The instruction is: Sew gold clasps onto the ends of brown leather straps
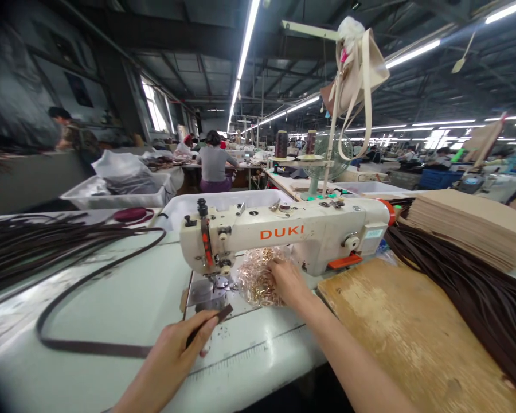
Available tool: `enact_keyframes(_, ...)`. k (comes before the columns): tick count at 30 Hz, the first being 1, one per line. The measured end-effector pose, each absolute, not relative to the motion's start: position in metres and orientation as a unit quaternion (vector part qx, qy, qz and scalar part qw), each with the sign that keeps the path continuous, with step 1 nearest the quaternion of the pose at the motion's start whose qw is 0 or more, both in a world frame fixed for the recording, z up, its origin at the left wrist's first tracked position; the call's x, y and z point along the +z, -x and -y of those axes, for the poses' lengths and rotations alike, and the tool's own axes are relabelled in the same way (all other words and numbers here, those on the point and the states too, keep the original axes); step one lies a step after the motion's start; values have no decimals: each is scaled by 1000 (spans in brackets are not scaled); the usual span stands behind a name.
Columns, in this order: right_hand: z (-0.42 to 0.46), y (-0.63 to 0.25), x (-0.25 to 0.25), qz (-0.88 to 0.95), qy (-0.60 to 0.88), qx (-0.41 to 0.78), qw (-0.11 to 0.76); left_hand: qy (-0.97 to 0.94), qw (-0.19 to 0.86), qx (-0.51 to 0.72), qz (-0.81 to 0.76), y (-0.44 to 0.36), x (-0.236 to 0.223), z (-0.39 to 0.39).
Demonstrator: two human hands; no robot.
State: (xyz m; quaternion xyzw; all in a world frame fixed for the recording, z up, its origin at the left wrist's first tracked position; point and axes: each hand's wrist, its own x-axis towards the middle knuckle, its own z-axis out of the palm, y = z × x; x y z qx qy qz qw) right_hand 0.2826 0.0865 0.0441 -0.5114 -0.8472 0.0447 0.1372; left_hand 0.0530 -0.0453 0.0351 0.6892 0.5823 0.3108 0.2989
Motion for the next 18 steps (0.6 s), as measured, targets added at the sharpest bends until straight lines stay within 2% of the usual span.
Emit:
enact_keyframes(4, -48, -279, 51, 834, 502, 131, 190, -670, 297, 350, -584, -57, 40, 53)
enact_keyframes(7, -12, -264, 49, 808, 474, 219, 274, -668, 273, 362, -590, -61, 40, 56)
enact_keyframes(12, 21, -243, 47, 807, 411, 230, 356, -659, 251, 376, -601, -59, 39, 64)
enact_keyframes(18, 22, -233, 45, 765, 440, 251, 399, -665, 207, 398, -597, -53, 41, 71)
